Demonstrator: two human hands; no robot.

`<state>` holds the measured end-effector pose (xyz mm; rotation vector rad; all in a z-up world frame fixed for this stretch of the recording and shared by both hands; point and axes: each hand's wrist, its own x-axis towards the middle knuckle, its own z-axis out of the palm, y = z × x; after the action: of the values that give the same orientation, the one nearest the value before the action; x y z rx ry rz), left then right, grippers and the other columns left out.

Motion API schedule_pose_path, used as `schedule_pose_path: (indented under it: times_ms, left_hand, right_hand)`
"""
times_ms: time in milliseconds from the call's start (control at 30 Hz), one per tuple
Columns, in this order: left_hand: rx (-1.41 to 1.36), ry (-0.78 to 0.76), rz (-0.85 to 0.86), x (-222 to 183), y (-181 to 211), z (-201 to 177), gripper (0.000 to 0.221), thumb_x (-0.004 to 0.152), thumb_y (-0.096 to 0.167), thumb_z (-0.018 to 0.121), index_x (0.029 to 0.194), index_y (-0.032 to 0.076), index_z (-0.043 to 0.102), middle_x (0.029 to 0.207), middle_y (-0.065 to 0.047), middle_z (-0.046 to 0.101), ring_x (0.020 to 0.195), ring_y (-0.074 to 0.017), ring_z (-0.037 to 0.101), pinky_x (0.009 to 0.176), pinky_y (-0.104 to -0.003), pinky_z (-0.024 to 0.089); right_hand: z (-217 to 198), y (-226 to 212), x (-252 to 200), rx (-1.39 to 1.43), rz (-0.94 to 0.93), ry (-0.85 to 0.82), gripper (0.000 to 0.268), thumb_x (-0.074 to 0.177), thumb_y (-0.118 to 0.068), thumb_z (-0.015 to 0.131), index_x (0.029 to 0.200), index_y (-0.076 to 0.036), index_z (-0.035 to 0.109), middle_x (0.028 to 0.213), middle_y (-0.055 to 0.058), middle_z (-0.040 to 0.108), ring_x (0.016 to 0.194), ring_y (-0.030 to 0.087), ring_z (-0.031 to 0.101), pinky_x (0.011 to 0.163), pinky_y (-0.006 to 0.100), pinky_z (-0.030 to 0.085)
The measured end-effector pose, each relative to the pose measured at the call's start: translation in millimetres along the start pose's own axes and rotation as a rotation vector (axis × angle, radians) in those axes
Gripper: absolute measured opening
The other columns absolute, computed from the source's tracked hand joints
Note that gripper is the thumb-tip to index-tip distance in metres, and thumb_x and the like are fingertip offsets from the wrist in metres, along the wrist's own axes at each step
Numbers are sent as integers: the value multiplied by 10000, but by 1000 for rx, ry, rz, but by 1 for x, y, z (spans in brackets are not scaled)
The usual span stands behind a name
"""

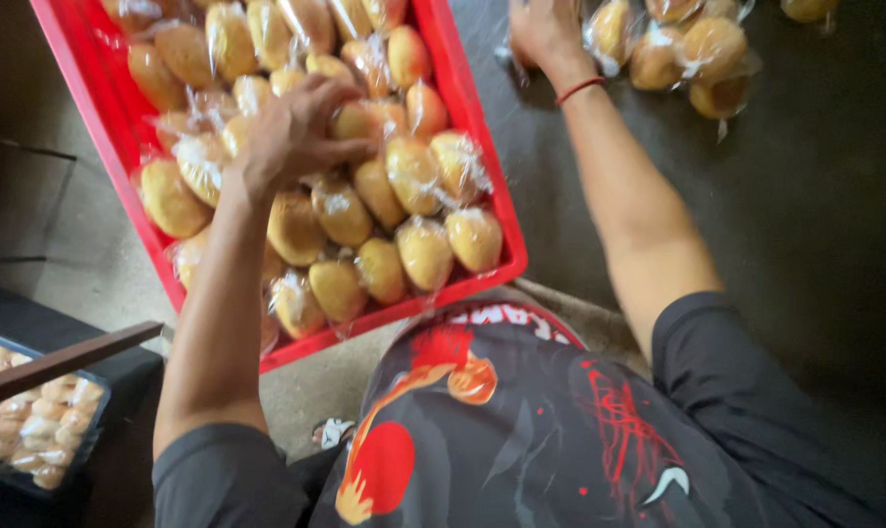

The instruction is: The person organizes individually packaged bread rolls inside a crate by hand, arranging them into rows.

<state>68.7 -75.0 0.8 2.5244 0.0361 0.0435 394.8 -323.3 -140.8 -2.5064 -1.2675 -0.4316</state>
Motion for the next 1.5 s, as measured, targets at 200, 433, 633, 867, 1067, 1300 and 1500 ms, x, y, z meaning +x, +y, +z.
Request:
schedule_pose_path:
  times_ms: [200, 433, 633, 867, 1067, 1300, 1500]
  left_hand:
    - [45, 6, -84, 5, 17, -2, 658, 811, 466, 857, 1306, 76, 666, 1300, -166, 651, 1083, -370, 671, 914, -452, 534]
    - [33, 7, -68, 7, 17, -3, 638, 820, 426, 871, 1295, 48, 676, 1242, -181, 669, 1069, -365, 682, 896, -444, 548]
    - [38, 16, -79, 8, 15, 1, 632, 819, 445, 868, 1283, 54, 688, 1247, -182, 676, 1045, -361, 693, 875, -452, 555]
    - [41, -1, -125, 8, 19, 1, 664, 815, 472, 864, 1312, 71, 681, 1244, -167, 676, 1042, -337, 702, 874, -443, 562]
    - [59, 9, -121, 6, 18, 3, 656, 821, 480, 865, 1312, 85, 682, 1251, -167, 671, 1034, -344, 700, 872, -447, 560]
    - [123, 8, -138, 3, 8, 5, 650, 824, 525, 842, 1326, 150, 668, 1287, -134, 660, 1089, -366, 668, 890, -484, 531]
    - [39, -51, -144, 5, 3, 1, 634, 796, 517, 849, 1289, 158, 675, 1280, -130, 641, 1121, -376, 634, 908, -487, 509]
  right_hand:
    - [43, 57, -42, 22, -10, -155, 756, 693, -170, 875, 1393, -81, 603, 1262, 186, 604, 1140, 374, 625, 996, 544, 540]
    - [-24, 95, -82, 1917, 588, 18, 722, 936, -564, 698, 1473, -157, 439, 1498, 96, 513, 1409, 351, 549, 979, 645, 600]
    - [-75, 177, -89, 2176, 643, 184, 635, 946, -558, 553, 1384, -99, 527, 1365, 141, 601, 1261, 331, 600, 948, 558, 571]
    - [-33, 163, -72, 1296, 506, -48, 447, 982, -242, 846, 1340, -10, 714, 1209, 76, 643, 1091, 216, 620, 1007, 373, 539]
    - [-17, 97, -40, 777, 573, -383, 697, 640, -384, 939, 1226, -118, 672, 1214, 75, 690, 1157, 251, 683, 998, 379, 559]
    - [-6, 36, -58, 218, 187, -239, 616, 555, -352, 1021, 1056, -114, 755, 1315, 278, 544, 1183, 475, 514, 932, 562, 490]
    - [-95, -2, -21, 1296, 562, -153, 367, 767, -170, 888, 1082, -71, 727, 1092, 94, 752, 982, 214, 750, 892, 337, 656]
